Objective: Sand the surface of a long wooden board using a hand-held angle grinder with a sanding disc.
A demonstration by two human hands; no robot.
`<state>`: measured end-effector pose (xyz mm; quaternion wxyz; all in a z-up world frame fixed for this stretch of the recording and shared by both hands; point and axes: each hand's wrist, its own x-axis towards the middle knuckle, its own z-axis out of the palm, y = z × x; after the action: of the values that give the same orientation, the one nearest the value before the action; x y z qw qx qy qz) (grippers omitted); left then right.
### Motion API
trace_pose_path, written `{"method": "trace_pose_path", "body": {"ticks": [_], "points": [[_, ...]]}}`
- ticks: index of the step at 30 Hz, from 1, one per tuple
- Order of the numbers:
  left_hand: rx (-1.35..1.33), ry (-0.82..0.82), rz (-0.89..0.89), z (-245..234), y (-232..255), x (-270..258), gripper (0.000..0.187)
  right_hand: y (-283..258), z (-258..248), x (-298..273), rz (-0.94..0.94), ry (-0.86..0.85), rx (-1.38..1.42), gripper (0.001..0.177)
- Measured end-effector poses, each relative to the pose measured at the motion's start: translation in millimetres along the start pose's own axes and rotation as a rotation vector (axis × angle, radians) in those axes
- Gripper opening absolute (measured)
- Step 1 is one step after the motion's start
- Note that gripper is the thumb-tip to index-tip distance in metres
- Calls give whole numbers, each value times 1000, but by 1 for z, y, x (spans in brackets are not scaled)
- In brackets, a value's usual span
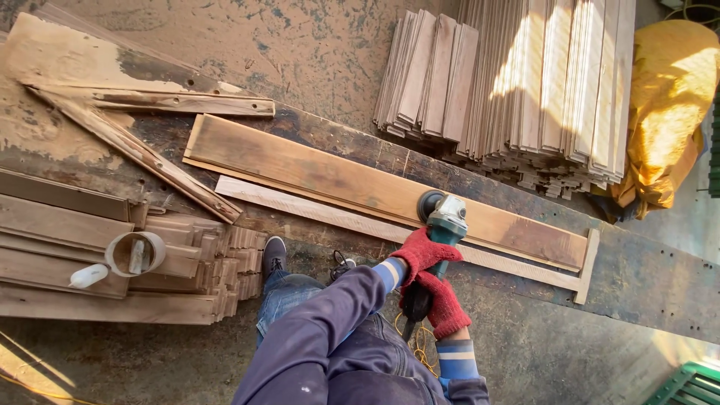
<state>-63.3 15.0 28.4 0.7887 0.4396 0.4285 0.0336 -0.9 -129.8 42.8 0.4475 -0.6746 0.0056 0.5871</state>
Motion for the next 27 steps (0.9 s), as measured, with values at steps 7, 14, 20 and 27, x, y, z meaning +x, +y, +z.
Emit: {"method": "trace_pose_path", "body": {"ticks": [7,14,20,27], "points": [[-349,175,-40,-65,-12,-4,79,-36,128,-38,-42,166,-190,48],[-562,444,28,-142,-25,-24,73,-34,177,-2,-59,-51,-391,54],[-434,545,-75,-160,-33,-13,84,-30,174,32,-51,-171,-460,51],[-346,179,40,-100,22,-19,61,-46,137,-11,-21,60,-136,44]]}}
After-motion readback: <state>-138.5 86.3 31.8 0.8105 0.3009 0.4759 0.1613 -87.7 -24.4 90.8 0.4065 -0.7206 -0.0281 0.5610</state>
